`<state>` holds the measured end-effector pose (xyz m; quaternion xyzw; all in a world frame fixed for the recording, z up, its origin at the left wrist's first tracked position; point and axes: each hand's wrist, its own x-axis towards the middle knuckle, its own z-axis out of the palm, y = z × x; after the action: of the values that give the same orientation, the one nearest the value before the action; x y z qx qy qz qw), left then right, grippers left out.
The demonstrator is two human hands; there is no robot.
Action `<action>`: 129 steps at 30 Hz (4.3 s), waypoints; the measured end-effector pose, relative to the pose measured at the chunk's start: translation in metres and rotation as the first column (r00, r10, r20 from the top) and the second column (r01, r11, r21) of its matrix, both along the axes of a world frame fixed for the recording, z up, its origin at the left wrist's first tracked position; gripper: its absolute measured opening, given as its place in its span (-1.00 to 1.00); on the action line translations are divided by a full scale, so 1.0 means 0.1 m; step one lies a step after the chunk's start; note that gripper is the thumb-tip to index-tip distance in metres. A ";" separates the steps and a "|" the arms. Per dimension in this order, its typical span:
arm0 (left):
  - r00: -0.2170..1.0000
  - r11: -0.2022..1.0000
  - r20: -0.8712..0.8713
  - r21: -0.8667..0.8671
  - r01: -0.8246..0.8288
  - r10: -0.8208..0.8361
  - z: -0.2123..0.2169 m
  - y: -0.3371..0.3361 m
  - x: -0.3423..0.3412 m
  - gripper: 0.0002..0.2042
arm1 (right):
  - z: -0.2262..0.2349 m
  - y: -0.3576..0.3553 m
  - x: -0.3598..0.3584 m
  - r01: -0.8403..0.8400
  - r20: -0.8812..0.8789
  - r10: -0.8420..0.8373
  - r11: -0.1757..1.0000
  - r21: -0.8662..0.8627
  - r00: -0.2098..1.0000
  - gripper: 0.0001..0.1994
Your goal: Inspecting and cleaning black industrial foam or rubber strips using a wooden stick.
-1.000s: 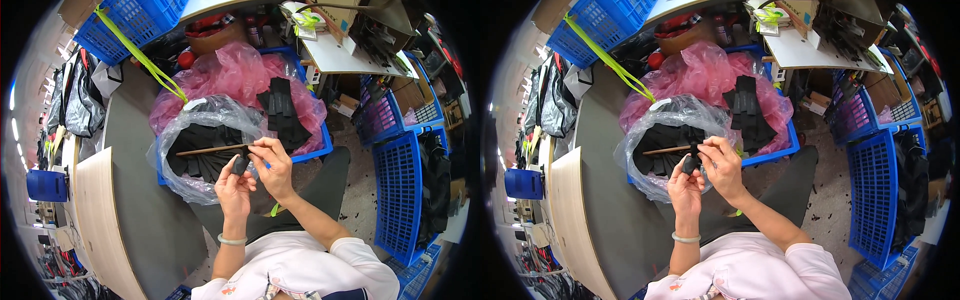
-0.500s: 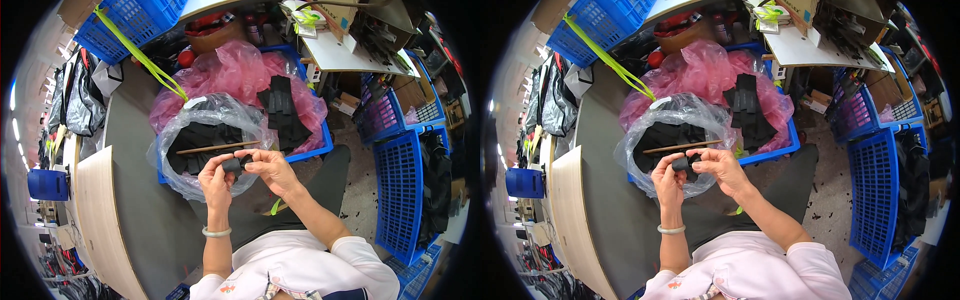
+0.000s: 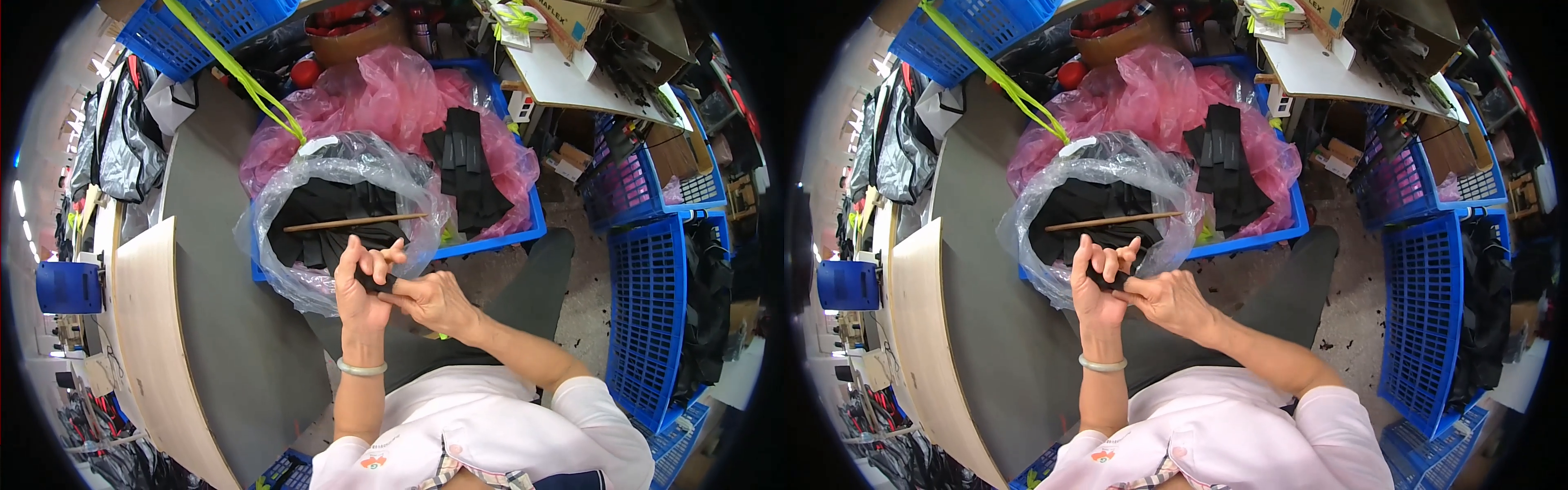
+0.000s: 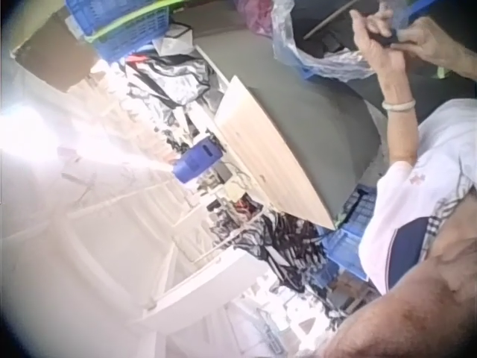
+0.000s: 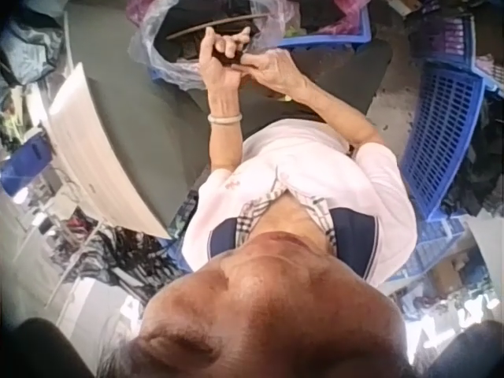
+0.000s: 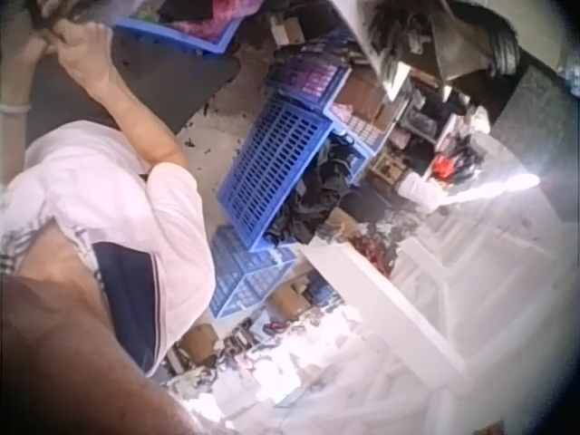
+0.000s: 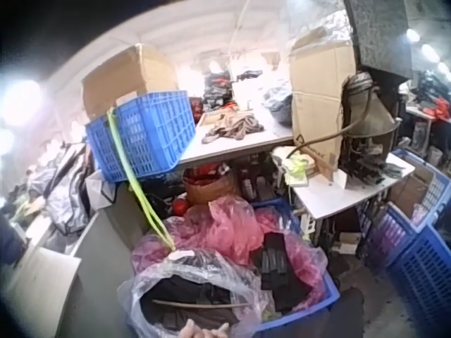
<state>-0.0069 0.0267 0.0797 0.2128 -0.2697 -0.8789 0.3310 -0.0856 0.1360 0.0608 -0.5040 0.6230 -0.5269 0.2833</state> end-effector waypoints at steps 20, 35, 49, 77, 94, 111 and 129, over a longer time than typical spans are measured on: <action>0.998 0.997 0.047 0.071 -0.035 0.032 -0.17 -0.12 0.00 -0.66 | -0.05 -0.45 -0.03 -0.018 -0.390 0.067 0.992 0.129 0.918 -0.87; 0.987 0.962 -0.072 0.244 -0.126 0.147 -0.24 -0.10 0.05 -0.68 | -0.16 -0.50 0.07 0.194 0.592 -0.224 0.974 0.115 0.774 -0.87; 0.976 0.973 0.208 0.232 0.022 -0.071 -0.48 -0.16 0.13 -0.71 | -0.30 -0.47 0.11 -0.105 -0.406 0.191 0.969 0.225 0.894 -0.71; 0.942 0.869 0.269 0.395 -0.297 0.200 -0.75 -0.82 0.42 -0.69 | -0.67 -1.07 -0.07 -0.183 -0.250 0.198 0.980 0.083 0.948 -0.87; 0.862 0.643 0.277 0.578 -0.502 0.424 -0.42 -1.18 0.75 -0.56 | -0.28 0.51 -0.82 -0.073 -0.017 0.079 0.972 0.224 0.997 -0.65; 0.930 0.922 -0.039 -0.124 -0.366 0.364 0.08 -0.84 0.58 -0.50 | -0.04 0.46 -0.01 -0.376 0.891 -0.076 0.888 0.265 0.447 -0.70; 0.986 0.979 -0.003 0.113 -0.167 0.168 0.01 -0.74 0.68 -0.64 | 0.29 0.31 -0.07 -0.175 0.481 0.025 0.947 0.269 0.877 -0.75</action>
<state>0.0615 -0.0469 0.0804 0.2477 -0.1986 -0.8630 0.3929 -0.0927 0.1673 0.0903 -0.3431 0.5817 -0.5155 0.5274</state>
